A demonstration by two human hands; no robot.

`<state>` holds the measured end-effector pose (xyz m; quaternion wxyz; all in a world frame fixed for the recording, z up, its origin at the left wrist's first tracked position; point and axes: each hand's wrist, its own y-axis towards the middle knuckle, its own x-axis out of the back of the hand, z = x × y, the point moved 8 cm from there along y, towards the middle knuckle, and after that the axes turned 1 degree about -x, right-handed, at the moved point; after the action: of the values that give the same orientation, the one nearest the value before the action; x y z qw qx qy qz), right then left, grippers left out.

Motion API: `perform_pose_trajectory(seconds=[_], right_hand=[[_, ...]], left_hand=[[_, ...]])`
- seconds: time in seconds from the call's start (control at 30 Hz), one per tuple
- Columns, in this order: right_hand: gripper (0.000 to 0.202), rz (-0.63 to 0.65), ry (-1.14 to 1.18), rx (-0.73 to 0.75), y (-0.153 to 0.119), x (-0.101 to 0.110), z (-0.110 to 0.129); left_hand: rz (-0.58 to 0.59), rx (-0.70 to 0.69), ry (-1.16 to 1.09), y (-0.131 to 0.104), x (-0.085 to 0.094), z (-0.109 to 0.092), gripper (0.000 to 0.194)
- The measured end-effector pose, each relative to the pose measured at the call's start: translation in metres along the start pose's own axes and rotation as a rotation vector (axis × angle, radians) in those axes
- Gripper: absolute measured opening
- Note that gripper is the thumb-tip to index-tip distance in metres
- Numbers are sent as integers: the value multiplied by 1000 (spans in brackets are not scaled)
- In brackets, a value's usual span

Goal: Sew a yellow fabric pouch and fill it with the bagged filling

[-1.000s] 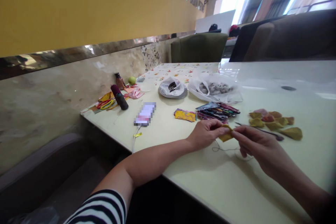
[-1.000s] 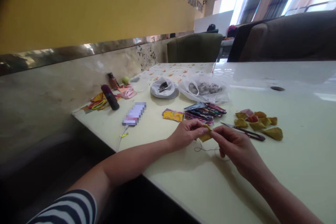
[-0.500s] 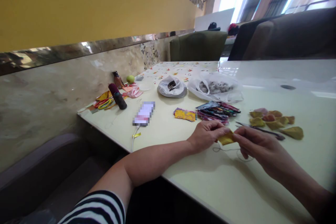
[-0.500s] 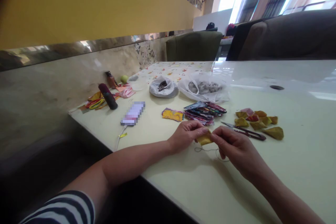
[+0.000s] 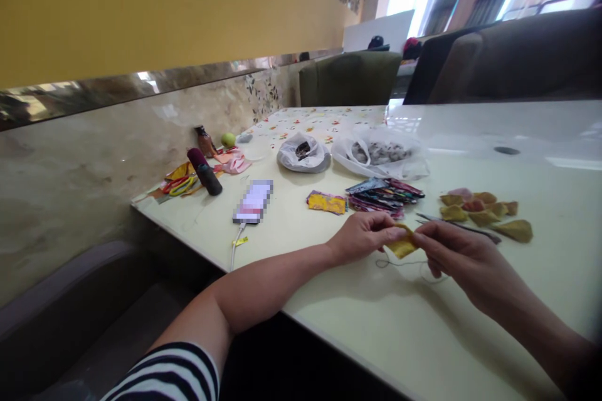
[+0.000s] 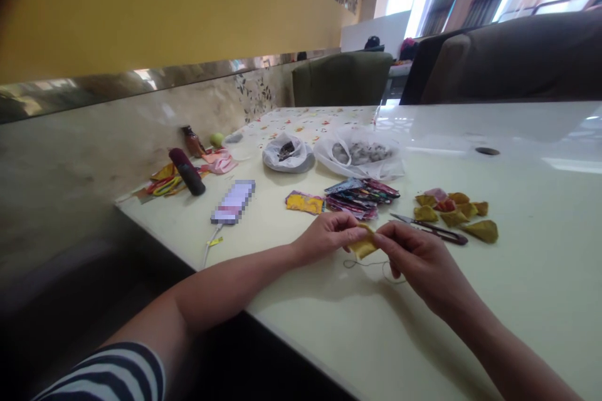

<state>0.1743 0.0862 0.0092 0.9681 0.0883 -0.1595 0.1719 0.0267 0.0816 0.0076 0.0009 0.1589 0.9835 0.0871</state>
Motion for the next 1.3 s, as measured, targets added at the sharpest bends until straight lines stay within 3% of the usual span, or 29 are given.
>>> perform_pose_trajectory(seconds=[0.13, 0.23, 0.5, 0.7, 0.83, 0.93, 1.03, 1.17, 1.3], right_hand=[[49, -41, -12, -16, 0, 6, 3], [50, 14, -22, -17, 1, 1, 5], [44, 20, 245, -155, 1, -10, -15], [43, 2, 345, -183, 4, -10, -24], [42, -23, 377, -142, 3, -11, -13], [43, -40, 328, -117, 2, -14, -5], [42, -41, 249, -96, 4, -16, -1], [37, -30, 125, -14, 5, -17, 3], [31, -92, 33, 37, 4, -14, 7]], left_hand=[[46, 70, -17, 1, -3, 2, 43], [68, 117, -53, -1, -6, 2, 44], [-51, 34, -92, 0, 4, -3, 45], [27, 77, -106, 2, -2, 5, 41], [-92, 109, -206, 2, 7, 9, 33], [-263, 122, -282, 1, 20, 11, 28], [-347, 143, -334, 1, 27, 14, 26], [-359, 147, -353, 0, 27, 15, 31], [-277, 151, -301, -3, 16, 14, 35]])
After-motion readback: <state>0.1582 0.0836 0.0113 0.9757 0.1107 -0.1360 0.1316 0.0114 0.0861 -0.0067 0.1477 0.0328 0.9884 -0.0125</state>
